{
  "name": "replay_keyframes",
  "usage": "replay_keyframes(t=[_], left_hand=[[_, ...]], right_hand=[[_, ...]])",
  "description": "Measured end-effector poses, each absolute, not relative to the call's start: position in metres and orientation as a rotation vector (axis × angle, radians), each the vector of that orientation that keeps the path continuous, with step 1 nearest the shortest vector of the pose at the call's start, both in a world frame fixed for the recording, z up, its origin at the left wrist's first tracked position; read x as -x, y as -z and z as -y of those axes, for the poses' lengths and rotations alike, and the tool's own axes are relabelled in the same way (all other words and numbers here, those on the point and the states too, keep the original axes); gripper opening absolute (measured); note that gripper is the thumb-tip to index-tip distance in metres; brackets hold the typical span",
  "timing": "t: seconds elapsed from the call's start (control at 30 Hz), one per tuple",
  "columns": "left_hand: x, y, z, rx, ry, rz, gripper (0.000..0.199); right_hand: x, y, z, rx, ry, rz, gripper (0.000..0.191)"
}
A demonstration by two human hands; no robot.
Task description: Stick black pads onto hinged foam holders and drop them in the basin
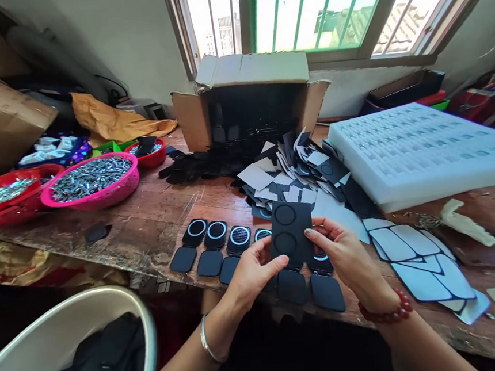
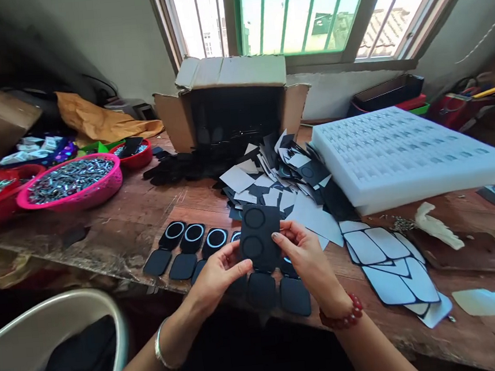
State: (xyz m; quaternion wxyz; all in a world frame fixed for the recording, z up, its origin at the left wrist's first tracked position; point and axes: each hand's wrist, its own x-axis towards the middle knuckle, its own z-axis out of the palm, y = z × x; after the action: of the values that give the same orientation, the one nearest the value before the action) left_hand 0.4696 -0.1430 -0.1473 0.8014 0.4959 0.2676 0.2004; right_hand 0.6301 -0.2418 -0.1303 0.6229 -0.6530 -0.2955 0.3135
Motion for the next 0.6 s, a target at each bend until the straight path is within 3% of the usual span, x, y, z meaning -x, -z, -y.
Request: replay_keyframes(t=[0.2,0.4,0.5,0.6], left_hand=[[-0.468,0.149,0.144,-0.796,-0.469,-0.604,0.048],[-0.463,0.153,0.139,-0.914,-0.621,-0.666,0.041],[-0.460,0.151,0.139,-0.989,-0.609,-0.655,0.038],[-0.458,0.150,0.141,-1.094,-0.591,-0.652,0.034]], right_hand=[[-0.607,0.151,0.234,1.518,-0.710,0.676,0.056],[-0.595,0.143,0.237,1.762,0.382,1.276,0.029],[-0.587,0.129,0.237,1.817,0.627,1.459,0.026],[-0.583,0.123,0.234,1.833,0.646,1.539,0.023]])
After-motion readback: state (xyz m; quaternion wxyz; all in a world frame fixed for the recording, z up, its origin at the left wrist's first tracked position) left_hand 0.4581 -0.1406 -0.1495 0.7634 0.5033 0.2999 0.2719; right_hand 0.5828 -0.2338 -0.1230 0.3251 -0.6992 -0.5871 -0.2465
